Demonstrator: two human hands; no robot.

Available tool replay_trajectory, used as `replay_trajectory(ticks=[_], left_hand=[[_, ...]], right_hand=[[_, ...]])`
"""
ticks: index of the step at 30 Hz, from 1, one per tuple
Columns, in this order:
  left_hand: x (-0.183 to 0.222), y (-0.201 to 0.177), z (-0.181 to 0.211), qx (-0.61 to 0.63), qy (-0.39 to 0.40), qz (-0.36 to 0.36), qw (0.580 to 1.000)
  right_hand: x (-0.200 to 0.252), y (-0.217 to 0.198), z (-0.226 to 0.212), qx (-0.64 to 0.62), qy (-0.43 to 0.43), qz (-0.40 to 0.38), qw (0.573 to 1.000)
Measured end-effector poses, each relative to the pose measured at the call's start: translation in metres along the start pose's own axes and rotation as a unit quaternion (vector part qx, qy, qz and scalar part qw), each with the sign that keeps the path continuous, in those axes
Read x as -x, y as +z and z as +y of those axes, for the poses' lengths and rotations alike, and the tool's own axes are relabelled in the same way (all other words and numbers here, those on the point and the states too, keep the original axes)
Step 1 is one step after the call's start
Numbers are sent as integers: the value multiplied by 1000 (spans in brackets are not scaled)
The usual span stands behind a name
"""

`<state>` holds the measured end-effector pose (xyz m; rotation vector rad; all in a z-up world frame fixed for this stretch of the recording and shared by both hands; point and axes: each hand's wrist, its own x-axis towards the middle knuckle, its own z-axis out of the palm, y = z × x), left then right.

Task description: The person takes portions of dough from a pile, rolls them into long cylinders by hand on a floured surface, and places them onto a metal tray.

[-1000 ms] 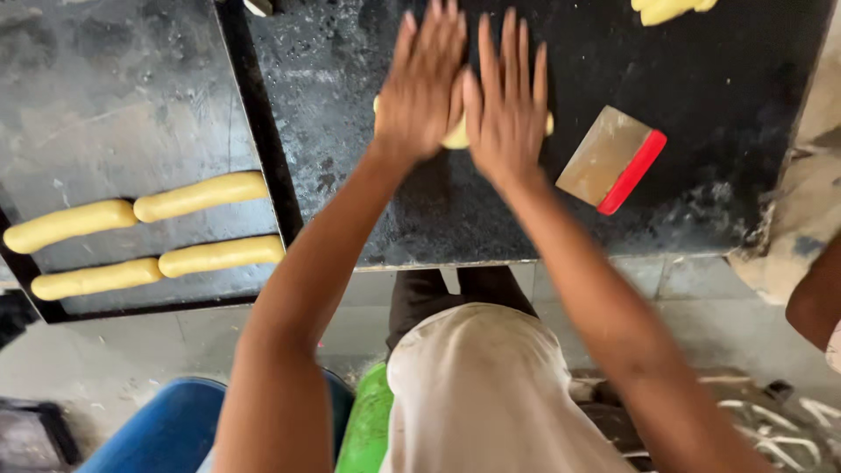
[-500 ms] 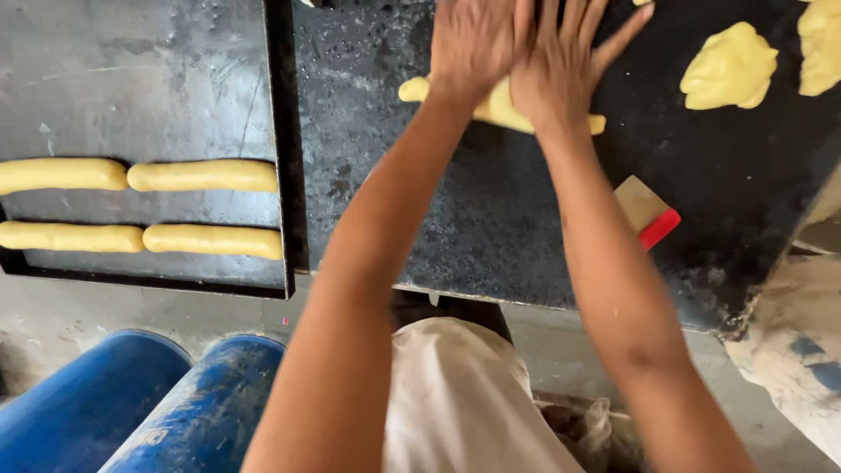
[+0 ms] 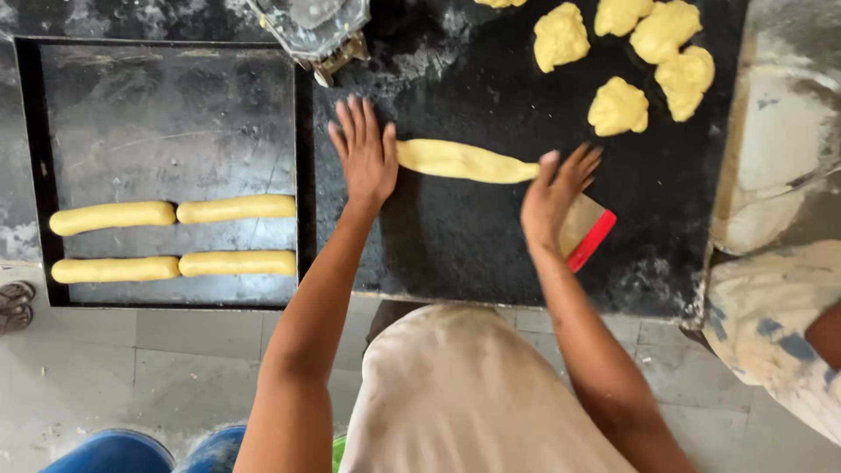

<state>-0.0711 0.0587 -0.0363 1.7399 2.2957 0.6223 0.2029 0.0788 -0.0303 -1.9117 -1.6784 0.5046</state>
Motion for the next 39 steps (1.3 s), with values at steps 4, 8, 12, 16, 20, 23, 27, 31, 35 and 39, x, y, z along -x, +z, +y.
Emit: replay_trajectory(ticks=[4, 8, 12, 16, 20, 23, 27, 31, 35, 39], left_hand=[[19, 23, 38, 123, 29, -13, 992], [15, 35, 56, 669, -73, -7, 740], [28, 14, 28, 773, -170, 9, 611], [29, 16, 42, 804, -113, -65, 581], [41, 35, 83, 638, -27, -182, 747], [28, 20, 83, 655, -86, -262, 703], [3, -18, 62, 701, -141, -218, 665], [-30, -4, 77, 587, -88, 13, 804], [-42, 36, 110, 255, 129, -54, 957], [-51, 55, 98, -53, 202, -21, 978]], right_hand=[[22, 7, -6, -23, -27, -17, 999], [11, 16, -3, -610, 143, -23, 779], [5, 0, 24, -673, 305, -1, 674], [6, 4, 18, -525, 110, -71, 841], [60, 22, -5, -60, -229, -136, 962], [60, 23, -20, 62, -304, -172, 935], [8, -5, -24, -7, -285, -257, 924], [-44, -8, -32, -403, -89, -190, 891], [-53, 38, -47, -337, -135, -113, 925], [-42, 87, -52, -173, -187, -12, 967]])
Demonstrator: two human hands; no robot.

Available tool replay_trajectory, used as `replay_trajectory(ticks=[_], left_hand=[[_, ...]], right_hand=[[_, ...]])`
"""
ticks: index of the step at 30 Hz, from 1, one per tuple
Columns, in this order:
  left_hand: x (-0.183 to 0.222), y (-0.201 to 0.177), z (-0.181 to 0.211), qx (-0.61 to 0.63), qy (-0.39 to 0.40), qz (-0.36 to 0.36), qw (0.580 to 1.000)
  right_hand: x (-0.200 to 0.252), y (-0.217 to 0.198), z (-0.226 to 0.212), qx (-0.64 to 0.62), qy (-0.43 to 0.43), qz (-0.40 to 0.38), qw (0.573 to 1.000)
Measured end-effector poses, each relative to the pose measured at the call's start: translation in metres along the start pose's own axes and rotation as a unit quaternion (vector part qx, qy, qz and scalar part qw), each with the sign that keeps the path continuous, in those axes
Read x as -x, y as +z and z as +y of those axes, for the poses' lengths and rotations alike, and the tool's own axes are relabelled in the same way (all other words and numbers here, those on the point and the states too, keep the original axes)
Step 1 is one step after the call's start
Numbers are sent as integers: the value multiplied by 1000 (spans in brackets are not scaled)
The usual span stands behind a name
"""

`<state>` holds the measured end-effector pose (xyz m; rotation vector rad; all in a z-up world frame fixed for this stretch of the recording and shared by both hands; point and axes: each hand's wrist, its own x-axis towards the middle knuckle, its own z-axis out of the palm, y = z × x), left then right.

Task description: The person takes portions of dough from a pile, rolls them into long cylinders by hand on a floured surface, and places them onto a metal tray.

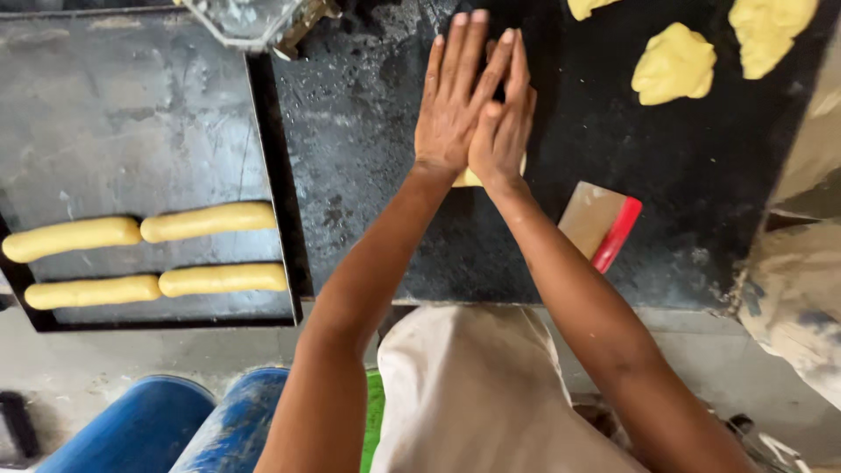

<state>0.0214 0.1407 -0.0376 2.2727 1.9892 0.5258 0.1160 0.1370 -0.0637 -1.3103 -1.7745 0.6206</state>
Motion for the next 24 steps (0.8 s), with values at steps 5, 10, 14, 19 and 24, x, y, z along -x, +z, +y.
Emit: replay_trajectory(ticks=[5, 10, 14, 19, 24], left_hand=[[-7, -4, -7, 77, -13, -34, 996], [-3, -17, -35, 497, -185, 181, 828], [10, -28, -68, 470, -178, 196, 842], [-5, -34, -36, 233, 61, 14, 970], [2, -20, 17, 78, 10, -62, 995]], right_hand=[[-22, -35, -22, -89, 51, 29, 994], [-46, -72, -48, -92, -49, 122, 987], [-26, -43, -16, 111, -102, 76, 986], [-20, -16, 32, 5, 135, 23, 991], [-14, -27, 19, -26, -26, 34, 999]])
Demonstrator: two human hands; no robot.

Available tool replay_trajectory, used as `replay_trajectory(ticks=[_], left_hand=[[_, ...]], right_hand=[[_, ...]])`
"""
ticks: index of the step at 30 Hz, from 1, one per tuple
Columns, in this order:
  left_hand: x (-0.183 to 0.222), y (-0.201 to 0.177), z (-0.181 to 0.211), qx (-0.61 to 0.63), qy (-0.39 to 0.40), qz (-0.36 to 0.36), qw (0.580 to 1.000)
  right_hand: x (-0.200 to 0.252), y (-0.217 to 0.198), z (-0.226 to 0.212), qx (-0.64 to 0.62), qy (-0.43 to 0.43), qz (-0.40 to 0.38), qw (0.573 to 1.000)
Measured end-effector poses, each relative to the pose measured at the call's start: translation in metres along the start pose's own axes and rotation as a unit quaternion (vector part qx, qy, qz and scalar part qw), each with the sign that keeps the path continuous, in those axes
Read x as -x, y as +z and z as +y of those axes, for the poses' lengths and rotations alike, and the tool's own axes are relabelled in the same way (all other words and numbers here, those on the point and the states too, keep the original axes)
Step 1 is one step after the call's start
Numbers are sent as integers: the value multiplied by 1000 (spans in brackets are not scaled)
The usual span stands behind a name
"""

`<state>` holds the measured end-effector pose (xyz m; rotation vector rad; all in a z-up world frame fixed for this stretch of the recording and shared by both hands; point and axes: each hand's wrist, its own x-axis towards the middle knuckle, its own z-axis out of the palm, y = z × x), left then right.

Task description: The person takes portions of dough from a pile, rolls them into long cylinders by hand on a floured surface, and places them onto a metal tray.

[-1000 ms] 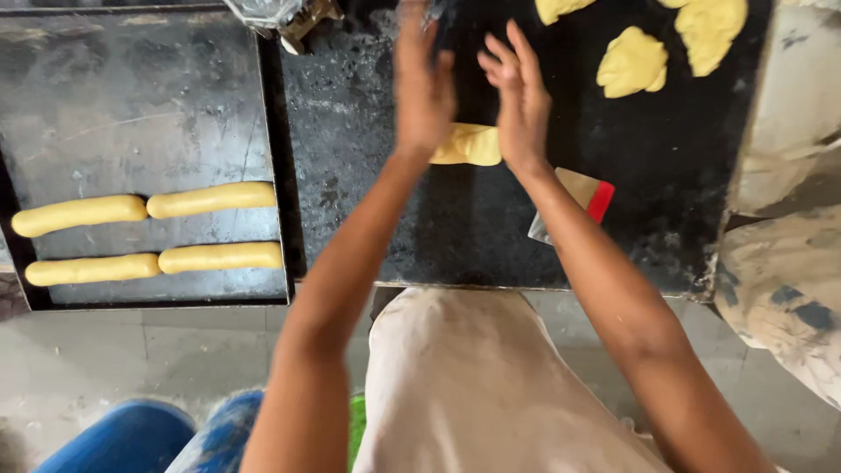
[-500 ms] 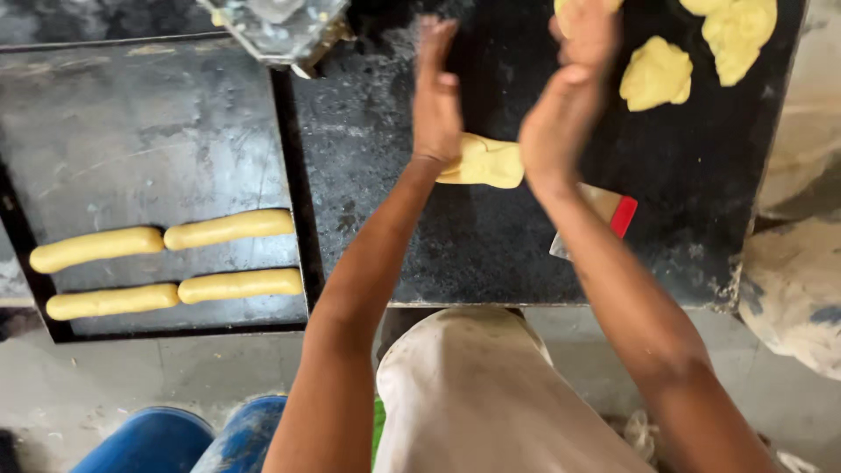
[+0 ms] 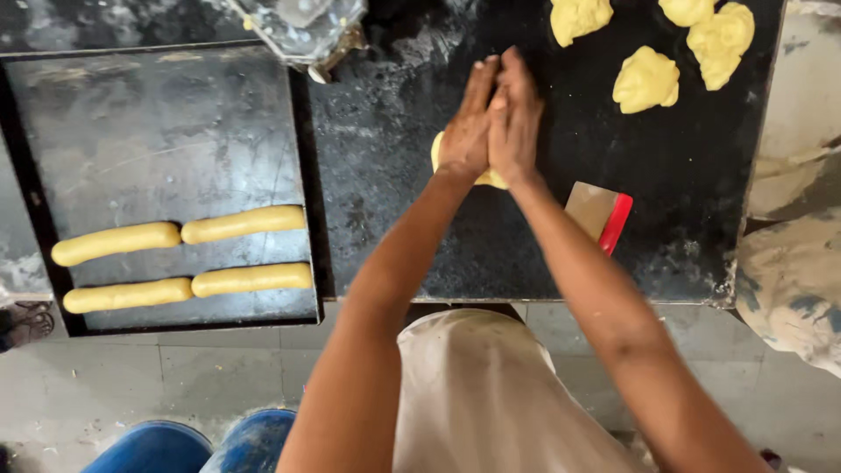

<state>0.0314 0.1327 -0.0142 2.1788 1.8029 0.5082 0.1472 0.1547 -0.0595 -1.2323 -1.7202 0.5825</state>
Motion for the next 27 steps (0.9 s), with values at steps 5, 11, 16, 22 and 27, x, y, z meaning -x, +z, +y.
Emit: replay_trajectory(ticks=[5, 11, 16, 22, 27], left_hand=[[-1, 20, -7, -69, -63, -36, 995], [-32, 15, -18, -129, -55, -28, 990], [-16, -7, -19, -35, -9, -91, 995], [98, -49, -28, 138, 158, -111, 971], [139, -41, -19, 7, 206, 39, 978]], right_hand=[[10, -1, -20, 97, 34, -18, 995], [-32, 12, -15, 163, 14, -3, 987], [-23, -24, -40, 188, 29, -96, 977], [64, -75, -95, 189, -160, -195, 949], [125, -72, -95, 186, -111, -172, 961]])
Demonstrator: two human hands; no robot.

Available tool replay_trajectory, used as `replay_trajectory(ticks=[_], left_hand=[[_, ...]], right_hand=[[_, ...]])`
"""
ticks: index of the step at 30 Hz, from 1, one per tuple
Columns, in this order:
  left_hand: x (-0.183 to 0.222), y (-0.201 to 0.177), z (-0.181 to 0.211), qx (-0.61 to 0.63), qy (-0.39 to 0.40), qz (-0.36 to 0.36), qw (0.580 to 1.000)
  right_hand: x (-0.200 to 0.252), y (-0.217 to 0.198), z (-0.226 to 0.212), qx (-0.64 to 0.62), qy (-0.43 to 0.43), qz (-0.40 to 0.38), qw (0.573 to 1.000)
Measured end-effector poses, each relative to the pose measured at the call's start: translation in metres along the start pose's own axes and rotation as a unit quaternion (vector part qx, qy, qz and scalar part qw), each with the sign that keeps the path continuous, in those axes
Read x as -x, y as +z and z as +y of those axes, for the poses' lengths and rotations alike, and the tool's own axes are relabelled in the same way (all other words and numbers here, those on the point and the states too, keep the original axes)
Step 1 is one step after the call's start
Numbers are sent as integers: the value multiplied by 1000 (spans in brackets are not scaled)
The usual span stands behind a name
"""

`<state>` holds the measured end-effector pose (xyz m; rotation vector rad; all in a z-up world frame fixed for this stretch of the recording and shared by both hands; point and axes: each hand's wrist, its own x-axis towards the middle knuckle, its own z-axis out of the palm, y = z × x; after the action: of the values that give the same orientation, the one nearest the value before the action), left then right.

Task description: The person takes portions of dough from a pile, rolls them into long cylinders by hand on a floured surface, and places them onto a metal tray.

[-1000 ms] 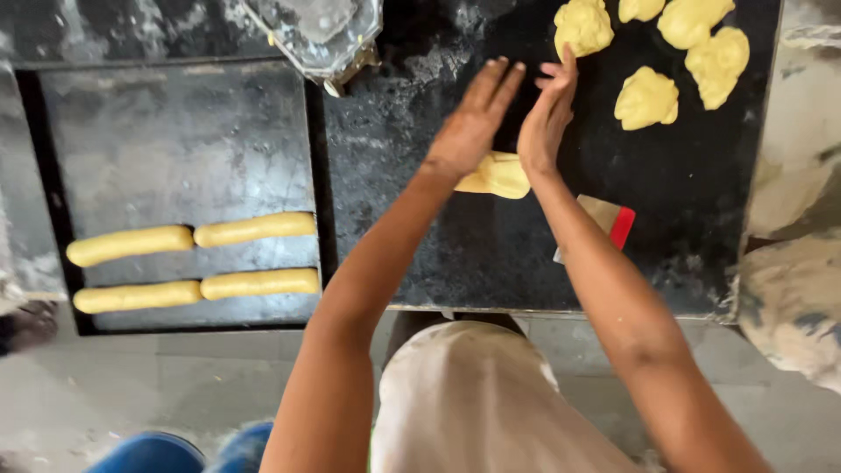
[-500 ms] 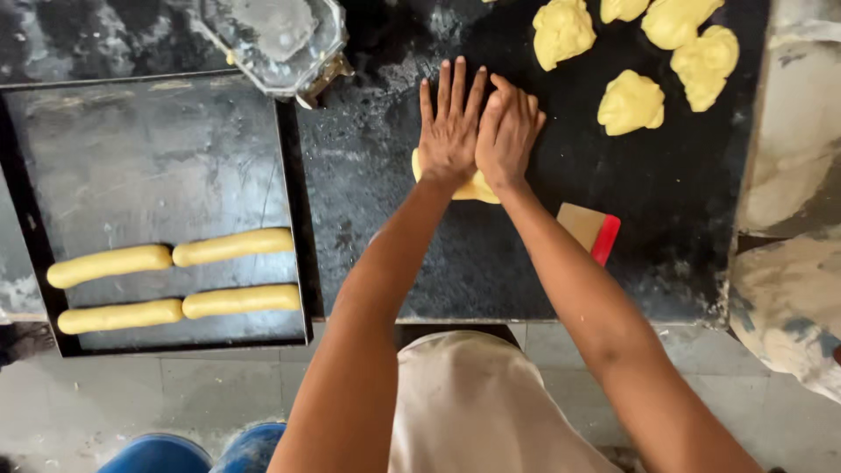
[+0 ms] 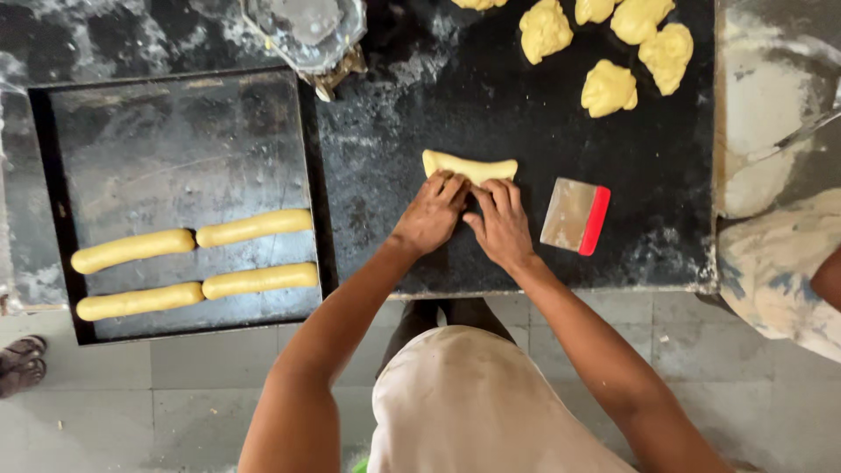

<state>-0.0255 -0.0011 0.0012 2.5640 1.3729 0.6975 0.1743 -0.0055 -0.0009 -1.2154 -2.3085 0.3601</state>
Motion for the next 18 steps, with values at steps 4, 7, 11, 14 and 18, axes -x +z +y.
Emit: replay_trajectory(ticks=[4, 7, 11, 14, 18], left_hand=[[-8, 6, 7, 35, -22, -8, 999], [-36, 4, 10, 92, -163, -151, 971], [-77, 2, -9, -83, -66, -110, 988], [-53, 15, 7, -129, -47, -131, 982], [6, 25, 28, -136, -70, -108, 982]], right_hand=[[3, 8, 8, -19, 28, -3, 999], [-9, -4, 15, -36, 255, -62, 964], [-37, -2, 15, -83, 98, 31, 991], [-11, 7, -1, 55, 93, -95, 990], [5, 24, -26, -19, 78, -73, 994]])
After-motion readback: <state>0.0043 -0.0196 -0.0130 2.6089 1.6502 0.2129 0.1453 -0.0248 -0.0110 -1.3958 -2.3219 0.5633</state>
